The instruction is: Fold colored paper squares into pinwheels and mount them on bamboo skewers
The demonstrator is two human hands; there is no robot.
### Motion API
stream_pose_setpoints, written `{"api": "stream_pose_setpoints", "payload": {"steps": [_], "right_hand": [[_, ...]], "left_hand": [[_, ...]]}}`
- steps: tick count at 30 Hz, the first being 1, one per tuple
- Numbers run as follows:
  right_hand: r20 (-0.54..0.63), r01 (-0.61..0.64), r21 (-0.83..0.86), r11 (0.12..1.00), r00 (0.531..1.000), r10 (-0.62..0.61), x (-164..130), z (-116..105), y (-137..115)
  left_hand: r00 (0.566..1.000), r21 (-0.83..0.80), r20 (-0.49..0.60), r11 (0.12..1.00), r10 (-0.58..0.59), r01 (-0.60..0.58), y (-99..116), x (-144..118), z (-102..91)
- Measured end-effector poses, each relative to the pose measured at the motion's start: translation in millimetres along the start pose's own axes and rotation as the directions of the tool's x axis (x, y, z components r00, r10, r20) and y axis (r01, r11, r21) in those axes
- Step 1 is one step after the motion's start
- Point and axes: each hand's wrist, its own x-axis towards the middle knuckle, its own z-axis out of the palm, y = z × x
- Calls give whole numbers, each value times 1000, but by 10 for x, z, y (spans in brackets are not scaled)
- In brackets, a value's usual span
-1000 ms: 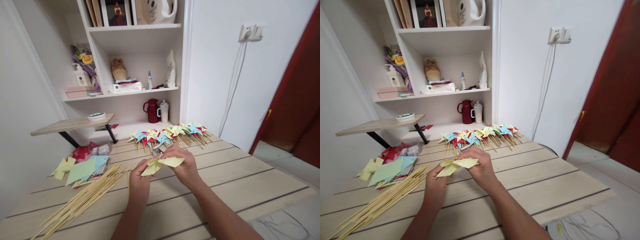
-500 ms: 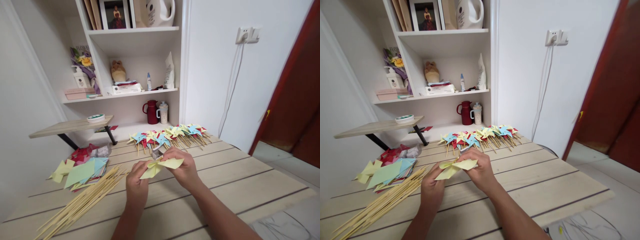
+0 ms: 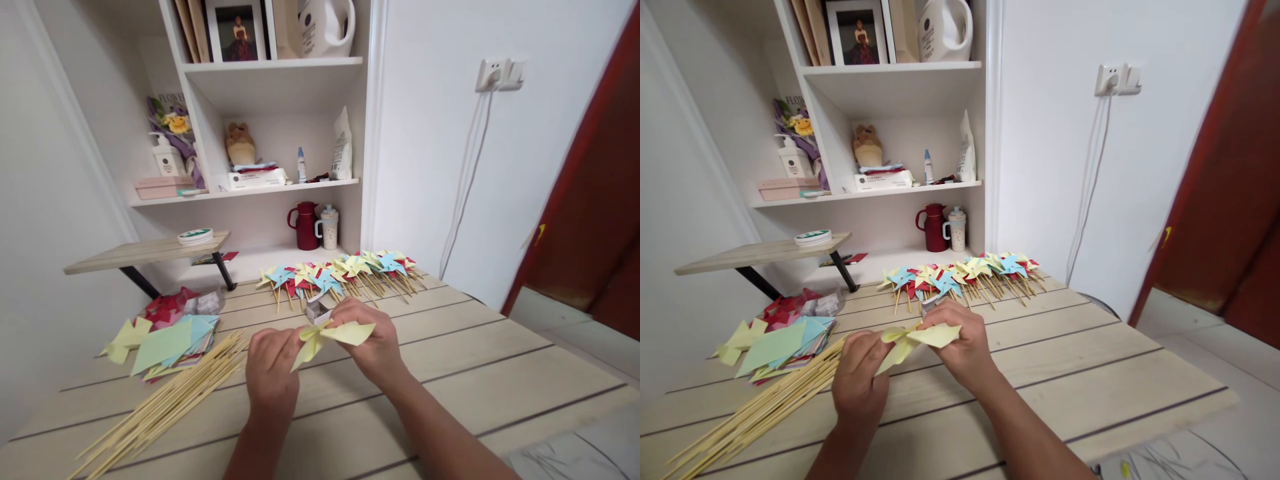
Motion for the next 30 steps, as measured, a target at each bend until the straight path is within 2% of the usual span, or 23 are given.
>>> {"api": "stream_pose_setpoints", "payload": {"steps": [4,8,14,22,30], "right_hand": [[-68,-57,74,996,996,62,-50,17,5],[-100,-88,15,996,991,89,-84,6,12],[-7,58,-7,998,998,-58,-38,-27,20],[-43,66,-88,994,997,-70,-23,-25,-24],[-16,183,-39,982,983,-183,-20,-36,-63]], "left_hand": [[999,15,51,1000,-16,15,24,-36,-45],[997,33,72,999,-5,3,23,-53,-71],[996,96,52,992,76,-80,15,-4,-80],[993,134,86,987,78,-89,94,40,-78],[994,162,41,981,99,-105,102,27,-151]]}}
